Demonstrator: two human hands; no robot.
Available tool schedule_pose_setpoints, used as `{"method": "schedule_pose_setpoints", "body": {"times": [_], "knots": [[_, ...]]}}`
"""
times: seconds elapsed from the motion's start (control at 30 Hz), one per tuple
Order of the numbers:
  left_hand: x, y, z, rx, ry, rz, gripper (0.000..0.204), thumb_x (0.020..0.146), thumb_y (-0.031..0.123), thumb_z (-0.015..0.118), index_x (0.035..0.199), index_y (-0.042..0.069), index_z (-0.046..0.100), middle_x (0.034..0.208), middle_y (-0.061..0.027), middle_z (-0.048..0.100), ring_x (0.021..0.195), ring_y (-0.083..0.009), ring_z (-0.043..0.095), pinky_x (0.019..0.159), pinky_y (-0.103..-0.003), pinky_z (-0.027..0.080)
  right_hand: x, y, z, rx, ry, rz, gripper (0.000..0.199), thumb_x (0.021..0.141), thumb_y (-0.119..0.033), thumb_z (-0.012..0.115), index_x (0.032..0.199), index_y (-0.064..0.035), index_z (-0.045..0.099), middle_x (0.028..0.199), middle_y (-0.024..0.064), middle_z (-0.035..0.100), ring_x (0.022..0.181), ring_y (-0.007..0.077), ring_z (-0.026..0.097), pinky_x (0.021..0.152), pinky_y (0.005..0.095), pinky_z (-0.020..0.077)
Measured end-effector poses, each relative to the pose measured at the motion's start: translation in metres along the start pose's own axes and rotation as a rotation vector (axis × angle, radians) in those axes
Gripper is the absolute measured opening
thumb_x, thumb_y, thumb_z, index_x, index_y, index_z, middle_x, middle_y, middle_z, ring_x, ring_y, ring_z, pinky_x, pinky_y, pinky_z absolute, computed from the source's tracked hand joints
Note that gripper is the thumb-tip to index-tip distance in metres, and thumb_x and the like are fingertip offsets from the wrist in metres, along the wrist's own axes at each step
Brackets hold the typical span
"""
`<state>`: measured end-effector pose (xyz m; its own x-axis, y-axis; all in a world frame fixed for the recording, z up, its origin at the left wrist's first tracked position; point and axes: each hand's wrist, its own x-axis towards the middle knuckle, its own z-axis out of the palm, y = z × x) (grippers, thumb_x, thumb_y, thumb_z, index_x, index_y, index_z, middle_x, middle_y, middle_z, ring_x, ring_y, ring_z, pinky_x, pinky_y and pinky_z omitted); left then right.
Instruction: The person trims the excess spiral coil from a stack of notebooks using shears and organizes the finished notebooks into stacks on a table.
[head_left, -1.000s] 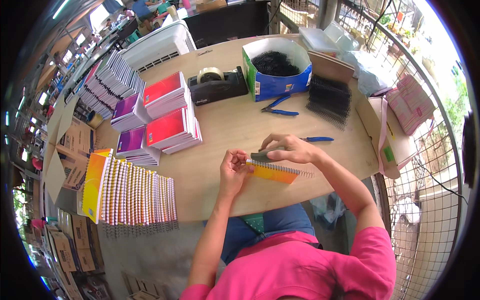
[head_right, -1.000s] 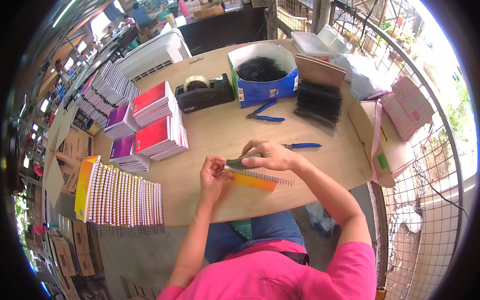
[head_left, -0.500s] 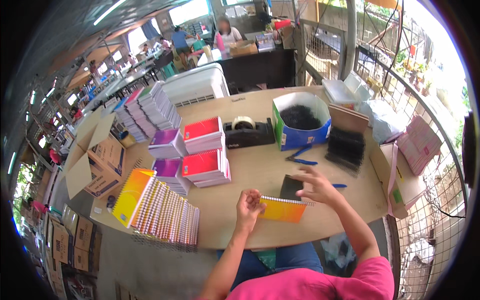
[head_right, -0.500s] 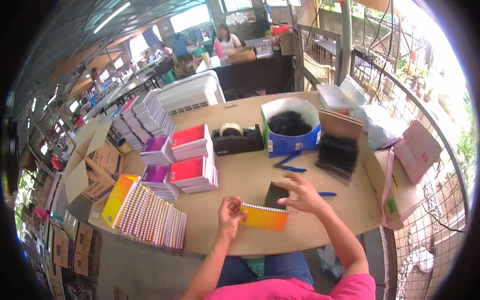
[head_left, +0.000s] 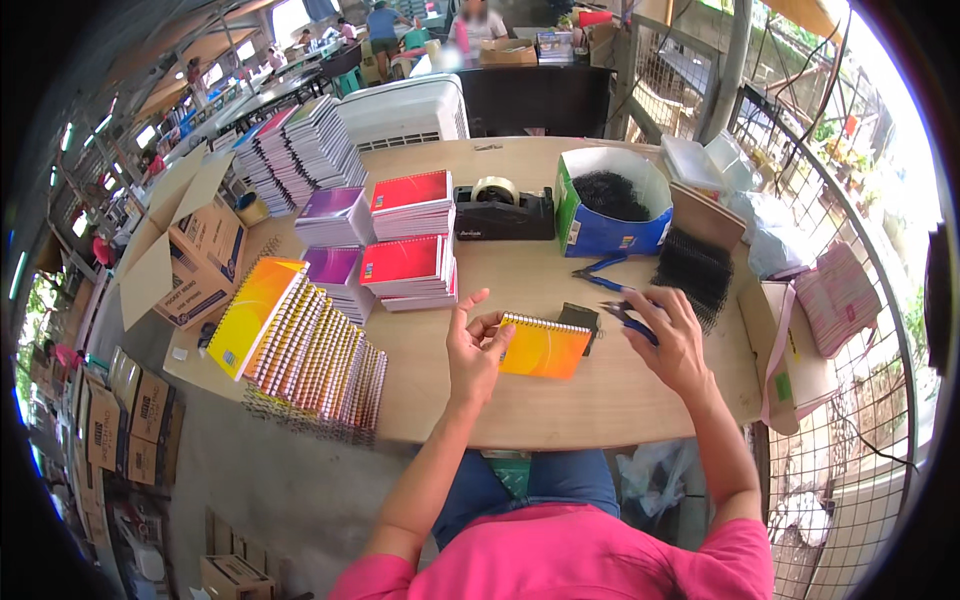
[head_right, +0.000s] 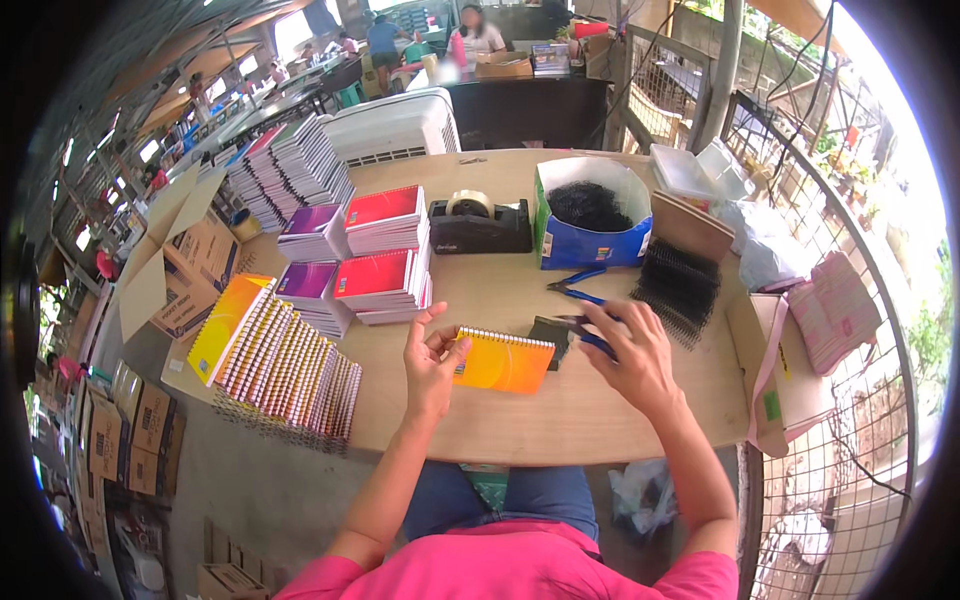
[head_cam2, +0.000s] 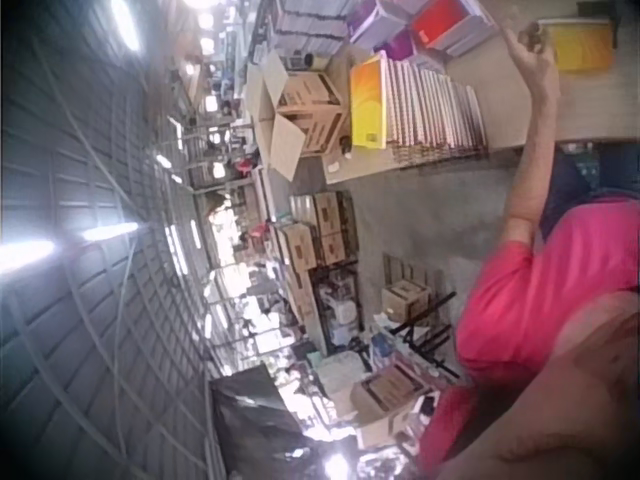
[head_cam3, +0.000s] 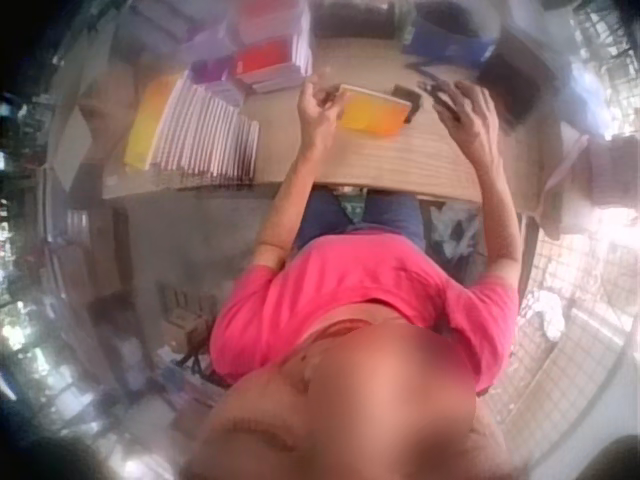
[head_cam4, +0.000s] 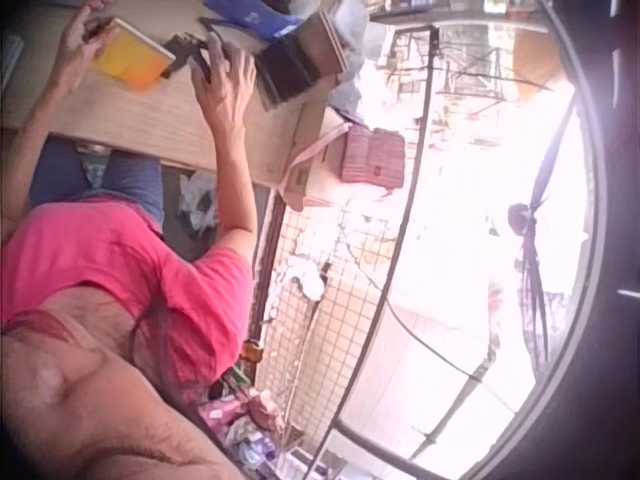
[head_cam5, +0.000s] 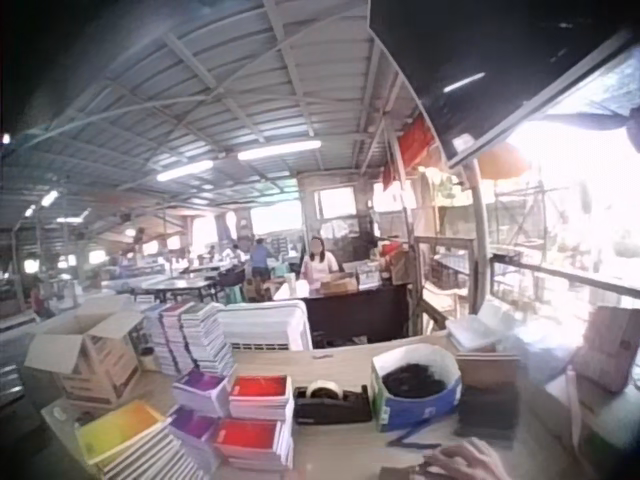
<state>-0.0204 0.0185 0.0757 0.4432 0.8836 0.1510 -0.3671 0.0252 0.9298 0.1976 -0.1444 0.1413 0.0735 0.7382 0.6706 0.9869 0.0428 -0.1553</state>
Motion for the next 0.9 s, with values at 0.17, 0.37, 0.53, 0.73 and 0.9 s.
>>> {"method": "schedule_pose_setpoints", "body": {"times": [0.17, 0.37, 0.53, 0.73, 0.9], "knots": [[-0.007, 0.019, -0.003, -0.016, -0.084, -0.015, 0.071, 0.086, -0.009, 0.065, 0.148, 0.009, 0.034, 0.105, -0.0106, 0.069, 0.087, -0.0076, 0.062, 0.077, -0.022, 0.052, 0.069, -0.035, -0.004, -0.078, -0.019, -0.383, 0.05, 0.075, -0.031, 0.078, 0.12, -0.0133, 0.065, 0.109, 0.0058, 0.061, 0.108, 0.0259, 0.057, 0.102, 0.0524, 0.0392], [-0.008, 0.017, -0.01, -0.017, -0.011, -0.039, 0.08, 0.088, -0.007, 0.064, 0.153, 0.013, 0.022, 0.105, -0.0125, 0.068, 0.087, -0.0082, 0.062, 0.075, -0.021, 0.052, 0.089, -0.048, 0.011, -0.165, -0.067, -0.594, 0.044, 0.079, -0.034, 0.074, 0.117, -0.0144, 0.065, 0.11, 0.0012, 0.061, 0.116, 0.0211, 0.055, 0.112, 0.064, 0.0264], [-0.009, 0.022, -0.013, 0.008, -0.037, -0.035, 0.084, 0.086, -0.005, 0.067, 0.153, 0.013, 0.02, 0.1, -0.0125, 0.068, 0.088, -0.0111, 0.066, 0.075, -0.023, 0.053, 0.093, -0.05, 0.017, -0.235, -0.074, -0.7, 0.037, 0.081, -0.023, 0.065, 0.117, -0.0138, 0.063, 0.111, -0.0004, 0.059, 0.116, 0.0193, 0.054, 0.113, 0.0627, 0.0275], [-0.007, 0.029, -0.014, 0.005, -0.068, -0.031, 0.085, 0.085, -0.005, 0.069, 0.153, 0.013, 0.02, 0.096, -0.0127, 0.069, 0.086, -0.0119, 0.067, 0.075, -0.023, 0.054, 0.106, -0.053, 0.013, -0.308, -0.073, -0.84, 0.035, 0.081, -0.022, 0.064, 0.116, -0.0144, 0.065, 0.108, -0.0002, 0.06, 0.11, 0.0167, 0.057, 0.11, 0.0548, 0.0347], [-0.01, 0.029, -0.005, -0.016, -0.058, 0.051, 0.084, 0.086, -0.004, 0.069, 0.152, 0.012, 0.021, 0.096, -0.0132, 0.07, 0.085, -0.0122, 0.067, 0.075, -0.023, 0.054, 0.094, -0.045, 0.013, 0.087, -0.426, -0.379, 0.035, 0.078, -0.027, 0.073, 0.108, -0.0087, 0.068, 0.099, 0.0079, 0.064, 0.094, 0.0242, 0.063, 0.084, 0.0424, 0.0495]]}}
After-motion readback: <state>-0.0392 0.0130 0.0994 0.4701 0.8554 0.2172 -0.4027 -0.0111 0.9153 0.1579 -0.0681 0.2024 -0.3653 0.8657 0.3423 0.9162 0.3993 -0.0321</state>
